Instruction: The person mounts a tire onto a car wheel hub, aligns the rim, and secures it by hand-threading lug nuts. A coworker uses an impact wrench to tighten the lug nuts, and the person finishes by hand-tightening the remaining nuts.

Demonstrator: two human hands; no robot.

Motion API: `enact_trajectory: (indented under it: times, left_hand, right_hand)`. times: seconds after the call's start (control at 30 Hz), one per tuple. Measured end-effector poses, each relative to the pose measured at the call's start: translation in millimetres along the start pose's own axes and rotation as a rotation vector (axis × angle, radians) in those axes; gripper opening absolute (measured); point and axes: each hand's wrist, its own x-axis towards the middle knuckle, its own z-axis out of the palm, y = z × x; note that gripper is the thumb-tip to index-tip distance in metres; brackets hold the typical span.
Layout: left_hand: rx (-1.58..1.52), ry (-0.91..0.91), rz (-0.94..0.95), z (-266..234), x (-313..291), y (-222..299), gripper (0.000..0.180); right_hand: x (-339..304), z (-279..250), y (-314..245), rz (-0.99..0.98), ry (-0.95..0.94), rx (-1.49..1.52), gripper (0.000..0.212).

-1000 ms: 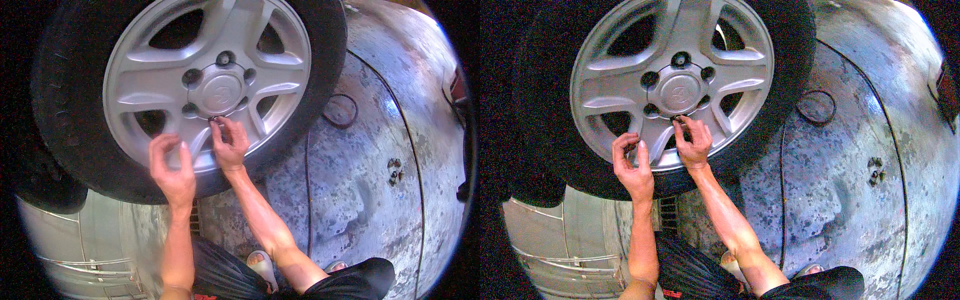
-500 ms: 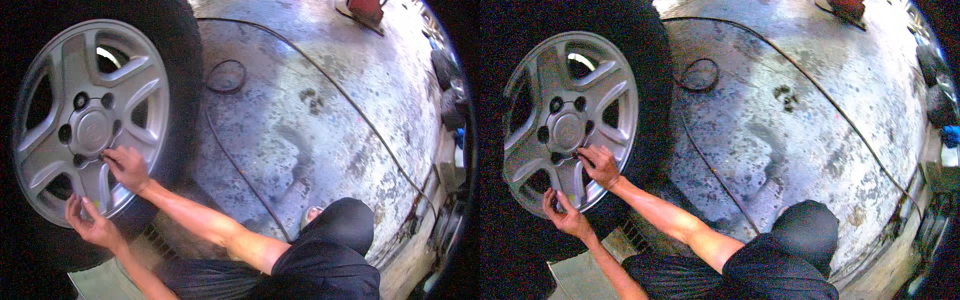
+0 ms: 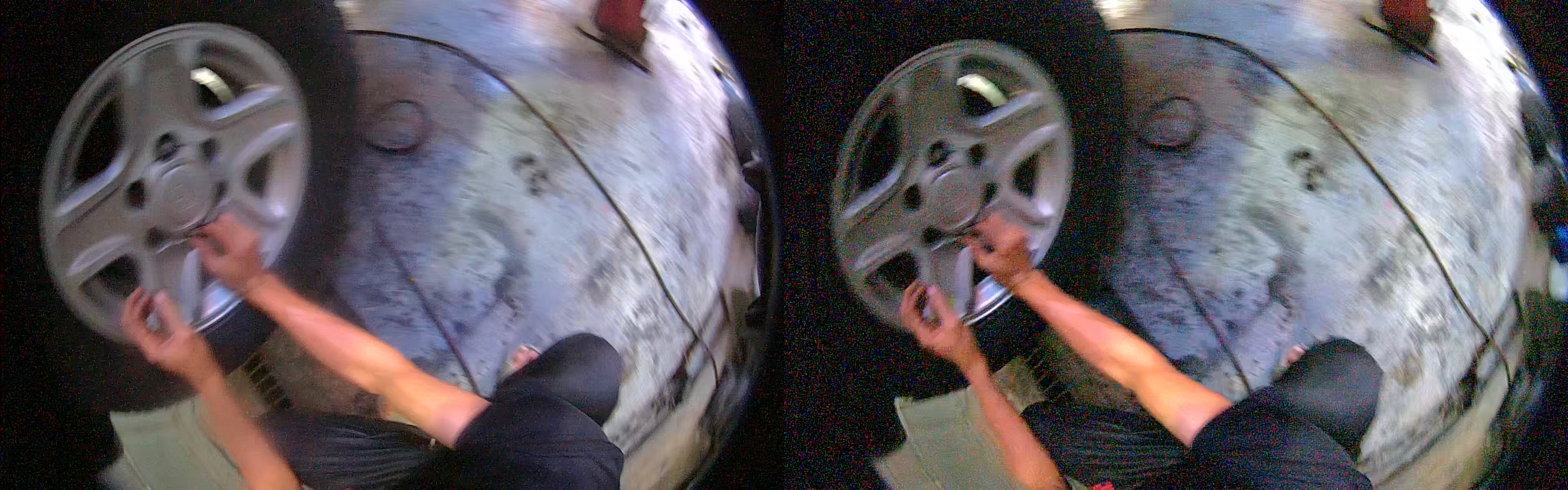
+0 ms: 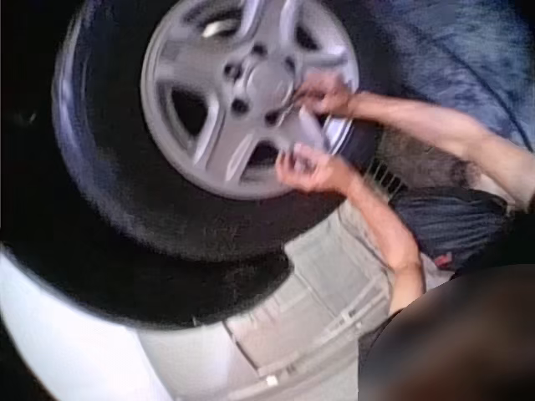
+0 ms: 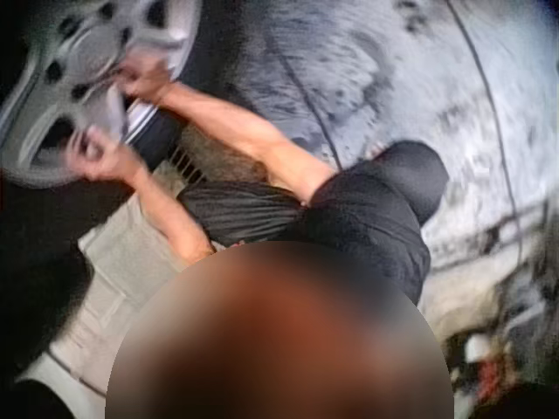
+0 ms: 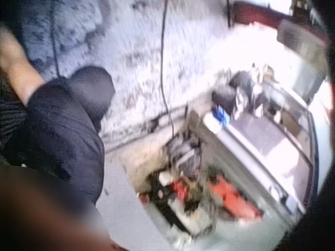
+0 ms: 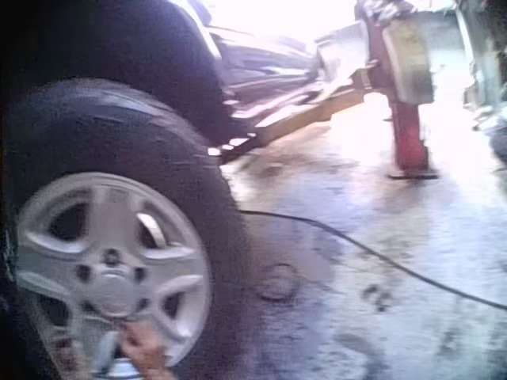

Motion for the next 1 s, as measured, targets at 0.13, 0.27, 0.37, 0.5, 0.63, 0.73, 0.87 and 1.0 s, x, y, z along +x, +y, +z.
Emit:
enact_trajectory:
  times: [0.13, 0.27, 0.37, 0.5, 0.63, 0.73, 0.87, 1.0]
  left_hand:
    - [-0.12, 0.014, -0.059, 10.3, -1.6, -3.1, 0.022]
    - [-0.031, -0.018, -0.039, 9.2, 0.2, -4.3, 0.019]
    - [-0.031, -0.029, -0.028, 3.3, -0.5, 1.3, 0.019]
    - [-0.043, -0.017, -0.028, 5.0, -0.7, 1.5, 0.019]
    - [-0.024, -0.023, -0.013, 7.6, -2.3, -2.2, 0.019]
    - [-0.04, -0.024, -0.027, 7.1, -1.0, -3.3, 0.02]
    - [-0.017, -0.033, -0.024, 7.3, -0.6, -1.8, 0.021]
    - [-0.039, -0.027, -0.023, 9.8, -1.2, -0.7, 0.02]
  right_hand:
    - [3.2, -3.3, 5.3, 0.026, -0.034, 0.021, 0.029]
    - [-1.5, -0.9, 5.4, 0.201, -0.091, 0.053, 0.021]
    - [-0.9, 0.8, -0.5, 0.21, -0.065, 0.03, 0.023]
    - [2.2, -3.1, -2.6, 0.126, -0.029, 0.007, 0.032]
    - [2.3, -3.7, 4.1, -0.019, -0.015, -0.015, 0.036]
    - [-1.7, -0.6, 5.3, 0.017, 0.006, 0.01, 0.03]
    - [-3.5, 1.5, 2.7, 0.093, 0.003, 0.033, 0.024]
    - [0.3, 0.7, -0.2, 0.146, -0.028, 0.032, 0.021]
